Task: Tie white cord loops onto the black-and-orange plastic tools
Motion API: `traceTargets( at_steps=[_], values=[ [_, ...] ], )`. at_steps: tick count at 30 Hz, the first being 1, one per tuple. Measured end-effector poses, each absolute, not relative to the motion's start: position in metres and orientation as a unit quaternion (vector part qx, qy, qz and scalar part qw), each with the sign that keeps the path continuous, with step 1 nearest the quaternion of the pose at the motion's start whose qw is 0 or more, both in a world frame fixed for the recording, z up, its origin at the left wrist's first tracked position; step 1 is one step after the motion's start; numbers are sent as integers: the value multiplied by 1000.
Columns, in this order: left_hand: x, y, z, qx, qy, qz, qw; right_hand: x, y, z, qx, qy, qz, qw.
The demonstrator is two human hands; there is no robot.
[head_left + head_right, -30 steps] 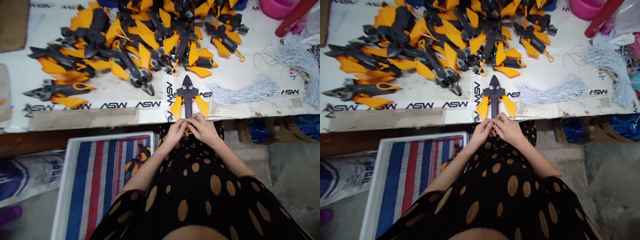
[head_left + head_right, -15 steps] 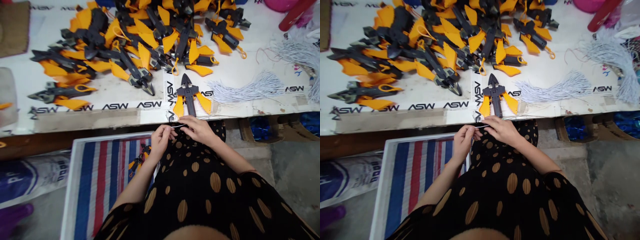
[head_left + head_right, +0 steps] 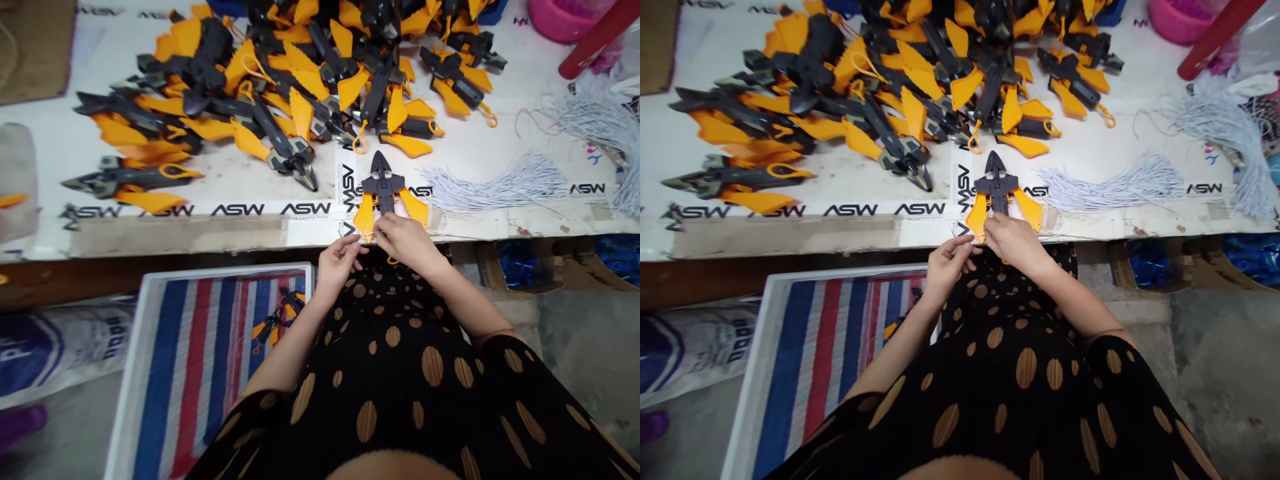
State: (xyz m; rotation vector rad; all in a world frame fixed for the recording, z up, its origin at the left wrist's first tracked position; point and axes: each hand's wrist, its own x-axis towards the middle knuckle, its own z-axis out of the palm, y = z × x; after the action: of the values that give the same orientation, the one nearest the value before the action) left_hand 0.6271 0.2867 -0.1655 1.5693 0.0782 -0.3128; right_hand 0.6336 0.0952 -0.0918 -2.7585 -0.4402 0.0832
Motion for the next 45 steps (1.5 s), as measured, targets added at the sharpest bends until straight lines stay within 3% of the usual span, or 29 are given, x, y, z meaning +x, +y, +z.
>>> traceTargets(
  at_steps=[5,12,22,31,34,40,43,45],
  values=[
    [630,278,-169,694,36,-152,703,637,105,-92,-976,-178,62,109],
    [634,277,-170,701,29,-163,693,635,106,-102,-972,-198,33,126],
    [645,300,-152,793,-103,-203,565,627,102,-104,-969,-206,28,136],
    [629,358,-138,636,13,-223,739,621,93,-107,-966,-205,27,156],
    [618,346,-135,593,10,-265,760,617,98,-108,-946,-219,20,237],
    [611,306,-137,613,8,-147,776,601,131,-129,-794,-110,19,598],
    [615,293,-135,695,-17,-46,717,597,139,-133,-672,19,36,739],
    [620,292,-133,776,-84,29,625,598,137,-131,-609,61,69,788]
  ],
)
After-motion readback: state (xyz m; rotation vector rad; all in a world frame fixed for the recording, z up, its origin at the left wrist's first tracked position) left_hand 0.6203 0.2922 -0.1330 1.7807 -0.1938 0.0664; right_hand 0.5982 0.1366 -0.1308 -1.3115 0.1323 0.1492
